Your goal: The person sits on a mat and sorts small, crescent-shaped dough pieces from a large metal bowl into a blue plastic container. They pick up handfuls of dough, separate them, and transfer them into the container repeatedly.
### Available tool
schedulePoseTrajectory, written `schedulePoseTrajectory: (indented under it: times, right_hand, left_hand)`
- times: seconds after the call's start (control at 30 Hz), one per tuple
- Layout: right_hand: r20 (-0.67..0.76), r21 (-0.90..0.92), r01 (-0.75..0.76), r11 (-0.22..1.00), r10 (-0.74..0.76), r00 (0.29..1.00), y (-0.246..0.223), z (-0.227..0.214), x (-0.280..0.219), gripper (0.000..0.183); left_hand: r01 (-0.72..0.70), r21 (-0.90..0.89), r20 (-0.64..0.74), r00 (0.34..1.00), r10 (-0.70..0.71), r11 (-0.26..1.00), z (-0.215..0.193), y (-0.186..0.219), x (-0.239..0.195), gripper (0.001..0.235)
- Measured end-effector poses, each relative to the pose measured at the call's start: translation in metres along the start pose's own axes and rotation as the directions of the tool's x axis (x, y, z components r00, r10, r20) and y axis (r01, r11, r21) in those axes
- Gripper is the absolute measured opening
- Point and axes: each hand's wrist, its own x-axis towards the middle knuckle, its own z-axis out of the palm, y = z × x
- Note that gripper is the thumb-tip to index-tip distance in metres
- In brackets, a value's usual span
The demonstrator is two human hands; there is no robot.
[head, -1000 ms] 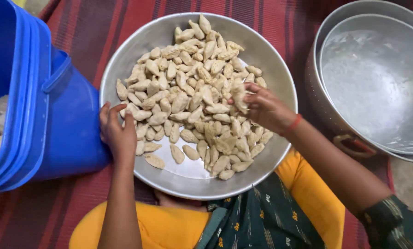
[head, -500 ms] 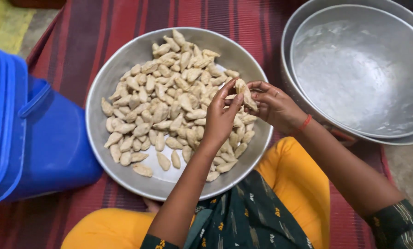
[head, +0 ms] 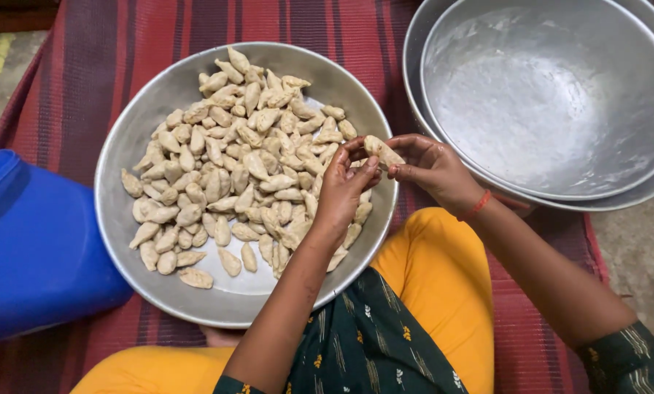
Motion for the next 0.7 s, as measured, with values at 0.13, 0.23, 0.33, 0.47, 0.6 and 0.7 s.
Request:
schedulePoseTrajectory:
  times: [0.13,0.23,0.33,0.47,0.6,0.7]
  right_hand:
    - [-0.026,-0.039,-0.078,0.996,0.077,0.997,0.008,0.005,0.001,0.041]
    - [-0.023,-0.140,-0.097,0.985,0.094,0.995,0.014,0.018,0.003,0.038]
    - [0.022,-0.134,-0.092,0.987,0.095,0.995,0.020,0.038,0.008,0.038]
    - [0.077,-0.118,-0.075,0.990,0.084,0.993,0.028,0.063,0.015,0.038]
    - [0.054,-0.179,-0.124,0.976,0.136,0.989,0.035,0.068,0.024,0.039]
    - [-0.209,-0.103,-0.226,0.969,0.201,0.957,0.031,0.051,0.039,0.035]
  left_hand:
    - [0.078,0.124,-0.060,0.996,-0.071,0.989,-0.020,0.004,-0.015,0.047]
    - [0.021,0.087,-0.032,0.999,-0.019,0.996,-0.042,0.005,-0.029,0.057]
    - [-0.061,0.108,0.011,0.998,0.060,0.992,-0.061,0.007,-0.036,0.064]
    - [-0.205,0.215,0.067,0.978,0.195,0.955,-0.080,0.013,-0.054,0.049]
    - [-0.071,0.538,-0.080,0.988,0.134,0.840,-0.109,0.027,-0.073,0.047]
    - [0.046,0.805,-0.192,0.963,0.187,0.592,-0.149,0.030,-0.088,0.048]
